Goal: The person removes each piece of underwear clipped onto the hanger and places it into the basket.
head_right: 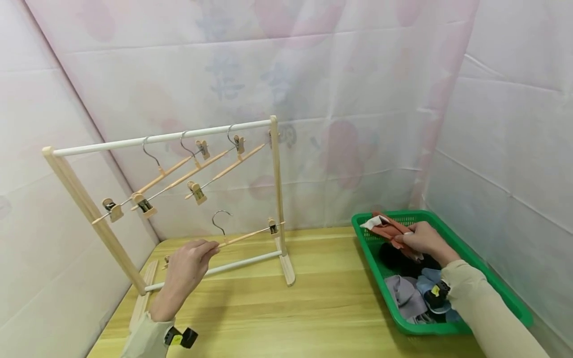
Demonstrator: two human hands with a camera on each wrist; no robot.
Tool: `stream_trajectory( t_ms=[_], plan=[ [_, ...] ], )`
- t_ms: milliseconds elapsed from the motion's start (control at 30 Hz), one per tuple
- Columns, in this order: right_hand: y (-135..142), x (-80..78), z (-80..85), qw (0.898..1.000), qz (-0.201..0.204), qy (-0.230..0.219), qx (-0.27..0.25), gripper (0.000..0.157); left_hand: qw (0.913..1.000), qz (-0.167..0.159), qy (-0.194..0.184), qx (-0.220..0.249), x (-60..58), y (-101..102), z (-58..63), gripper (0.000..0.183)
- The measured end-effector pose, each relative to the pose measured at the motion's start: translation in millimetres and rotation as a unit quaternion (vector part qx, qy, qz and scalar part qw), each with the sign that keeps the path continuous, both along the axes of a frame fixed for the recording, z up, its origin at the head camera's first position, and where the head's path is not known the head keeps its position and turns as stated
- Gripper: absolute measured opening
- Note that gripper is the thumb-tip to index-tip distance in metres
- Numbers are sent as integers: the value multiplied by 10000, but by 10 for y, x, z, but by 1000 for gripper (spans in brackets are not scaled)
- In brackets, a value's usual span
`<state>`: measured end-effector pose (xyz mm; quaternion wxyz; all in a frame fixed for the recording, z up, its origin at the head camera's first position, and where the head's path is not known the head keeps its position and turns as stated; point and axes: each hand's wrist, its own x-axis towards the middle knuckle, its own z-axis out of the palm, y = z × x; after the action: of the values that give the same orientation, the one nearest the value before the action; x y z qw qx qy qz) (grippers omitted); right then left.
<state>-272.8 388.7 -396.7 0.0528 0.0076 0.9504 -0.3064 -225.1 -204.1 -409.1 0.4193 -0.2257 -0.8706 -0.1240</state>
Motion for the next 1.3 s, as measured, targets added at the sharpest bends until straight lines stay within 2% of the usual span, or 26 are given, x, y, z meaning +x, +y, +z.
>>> stream_trajectory(
  t_ms=[133, 433, 567, 700, 800, 900, 1000, 1100, 1200, 1300],
  plan=[
    [-11, -8, -27, 9992, -190, -345, -12, 32, 10000, -65, -20, 47, -3, -13, -13, 5],
    [-144, -79, -69, 9949, -405, -921, -89, 43, 9998, -150, 21, 127, 6, -34, -20, 5],
    [-200, -96, -105, 9914, -321, -1253, -183, 31, 9998, -144, 24, 118, 19, -43, -22, 4],
    [-276, -98, -155, 9890, -70, -1473, -148, 21, 9998, -116, 69, 126, 28, -46, -19, 4],
    [-341, -93, -183, 9864, 184, -1626, -159, 24, 9998, -132, 115, 125, 33, -50, -18, 6],
    [-383, -64, -188, 9840, 273, -1756, -162, 25, 9997, -162, 144, 99, 29, -48, -26, 7],
    [-415, -41, -95, 9843, 327, -1722, 226, 28, 9997, -162, 168, 93, 27, -50, -26, 6],
    [-445, -52, 96, 9841, 419, -1580, 696, 37, 9997, -152, 147, 94, 29, -54, -18, 5],
    [-502, -114, 321, 9859, 530, -1197, 1042, 35, 9998, -148, 120, 86, 35, -62, -11, 5],
    [-608, -176, 525, 9864, 713, -407, 1426, 38, 9998, -128, 124, 76, 46, -75, -1, 5]
  ],
)
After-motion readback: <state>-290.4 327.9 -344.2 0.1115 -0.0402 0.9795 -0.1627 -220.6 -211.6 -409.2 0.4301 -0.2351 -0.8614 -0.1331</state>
